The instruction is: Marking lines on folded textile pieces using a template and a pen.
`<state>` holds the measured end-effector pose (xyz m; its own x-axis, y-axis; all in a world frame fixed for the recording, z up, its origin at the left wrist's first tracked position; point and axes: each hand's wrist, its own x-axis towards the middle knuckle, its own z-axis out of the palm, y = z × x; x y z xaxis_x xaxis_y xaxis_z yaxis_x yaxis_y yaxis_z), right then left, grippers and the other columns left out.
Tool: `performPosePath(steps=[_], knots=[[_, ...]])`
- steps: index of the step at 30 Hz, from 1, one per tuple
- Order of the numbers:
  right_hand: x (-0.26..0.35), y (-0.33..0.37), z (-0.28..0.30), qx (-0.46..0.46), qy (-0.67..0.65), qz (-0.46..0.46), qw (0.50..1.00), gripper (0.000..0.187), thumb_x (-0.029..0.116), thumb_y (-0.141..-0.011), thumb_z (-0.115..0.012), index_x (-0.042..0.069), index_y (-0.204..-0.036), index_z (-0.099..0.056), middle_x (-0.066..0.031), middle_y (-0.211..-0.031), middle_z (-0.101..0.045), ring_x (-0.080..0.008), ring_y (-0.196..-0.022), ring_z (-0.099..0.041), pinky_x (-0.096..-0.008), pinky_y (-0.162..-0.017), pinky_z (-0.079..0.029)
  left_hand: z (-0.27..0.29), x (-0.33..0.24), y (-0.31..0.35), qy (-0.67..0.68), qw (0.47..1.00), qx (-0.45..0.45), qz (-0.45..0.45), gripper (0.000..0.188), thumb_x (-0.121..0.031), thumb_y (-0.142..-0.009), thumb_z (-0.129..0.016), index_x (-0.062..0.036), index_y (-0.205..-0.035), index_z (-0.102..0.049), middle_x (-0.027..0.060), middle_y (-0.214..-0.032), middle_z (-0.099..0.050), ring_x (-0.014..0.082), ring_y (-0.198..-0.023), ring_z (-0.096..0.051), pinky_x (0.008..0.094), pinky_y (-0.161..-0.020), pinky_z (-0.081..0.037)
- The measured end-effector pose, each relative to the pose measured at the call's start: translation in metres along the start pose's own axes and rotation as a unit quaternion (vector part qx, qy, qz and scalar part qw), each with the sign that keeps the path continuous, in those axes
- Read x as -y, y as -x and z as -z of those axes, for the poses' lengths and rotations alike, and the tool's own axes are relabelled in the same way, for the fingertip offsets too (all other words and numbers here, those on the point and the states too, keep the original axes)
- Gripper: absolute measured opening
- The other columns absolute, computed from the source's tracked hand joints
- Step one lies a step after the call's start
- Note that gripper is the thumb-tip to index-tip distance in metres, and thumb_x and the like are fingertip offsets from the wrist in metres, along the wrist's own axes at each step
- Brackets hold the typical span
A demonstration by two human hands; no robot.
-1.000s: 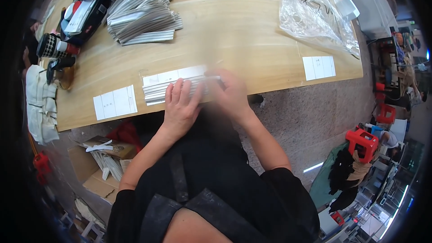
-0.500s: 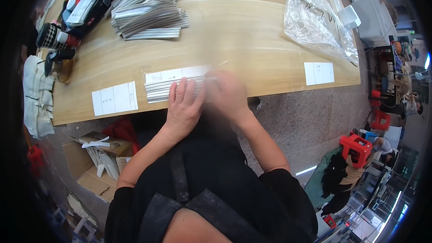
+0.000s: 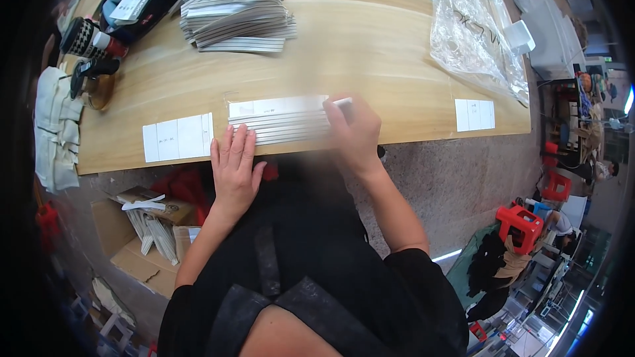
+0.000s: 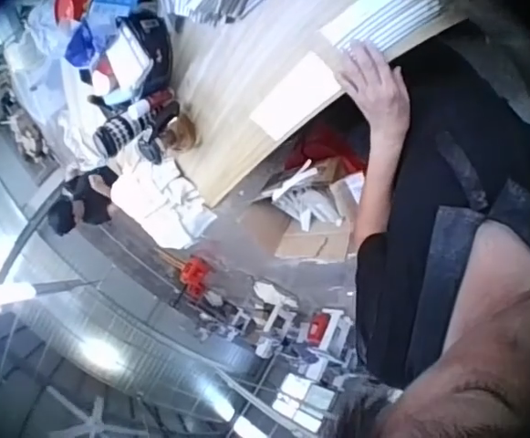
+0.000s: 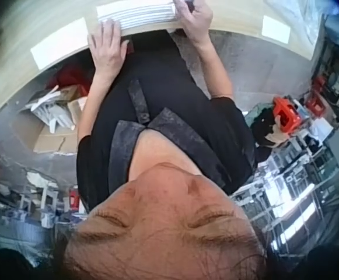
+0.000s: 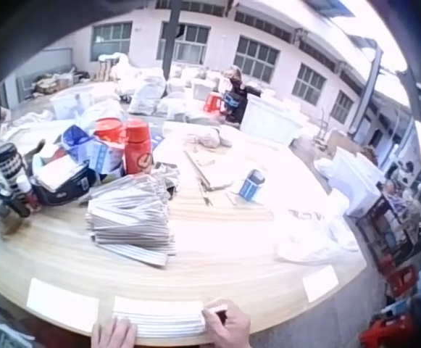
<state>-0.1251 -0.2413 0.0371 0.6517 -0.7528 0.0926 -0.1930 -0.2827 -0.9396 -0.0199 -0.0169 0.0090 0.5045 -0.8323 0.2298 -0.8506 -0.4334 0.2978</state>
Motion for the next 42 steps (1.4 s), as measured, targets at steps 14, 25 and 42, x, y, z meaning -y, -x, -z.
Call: performPosePath(steps=[14,25,42], knots=[[0.000,0.006,-0.033,0.109,0.096,0.134,0.980,0.009,0.005,-0.094,-0.066,0.002,-0.102,-0.067,-0.0057,-0.089,-0.065,-0.0116,-0.072,-0.059,-0.0255,-0.065,-0.048,-0.002,0.003,0.001,0.011,1.000,-0.015,0.000,0.068,-0.010,-0.081,-0.071,-0.0061,-0.145,-0.049,0.0118,-0.153,-0.044,0.0337,-0.146,-0.036,0.0579,-0.116,-0.025],[0.015,-0.007,-0.046,0.076,0.027,0.069,0.994,0.008,0.008,-0.098,-0.064,0.002,-0.103,-0.064,0.0001,-0.085,-0.063,-0.0050,-0.072,-0.055,-0.0218,-0.063,-0.046,-0.008,0.003,0.001,-0.012,0.999,-0.051,-0.003,0.055,-0.010,-0.088,-0.064,-0.0051,-0.142,-0.053,0.0115,-0.149,-0.049,0.0328,-0.143,-0.041,0.0565,-0.114,-0.028],[0.012,0.006,-0.080,0.143,0.112,0.207,0.961,0.010,0.005,-0.090,-0.068,0.003,-0.100,-0.066,-0.0114,-0.091,-0.068,-0.0248,-0.080,-0.067,-0.0317,-0.070,-0.053,-0.004,0.005,0.001,-0.010,0.998,-0.056,-0.006,0.049,-0.015,-0.090,-0.063,-0.0044,-0.137,-0.057,0.0121,-0.147,-0.051,0.0316,-0.142,-0.042,0.0537,-0.115,-0.029]])
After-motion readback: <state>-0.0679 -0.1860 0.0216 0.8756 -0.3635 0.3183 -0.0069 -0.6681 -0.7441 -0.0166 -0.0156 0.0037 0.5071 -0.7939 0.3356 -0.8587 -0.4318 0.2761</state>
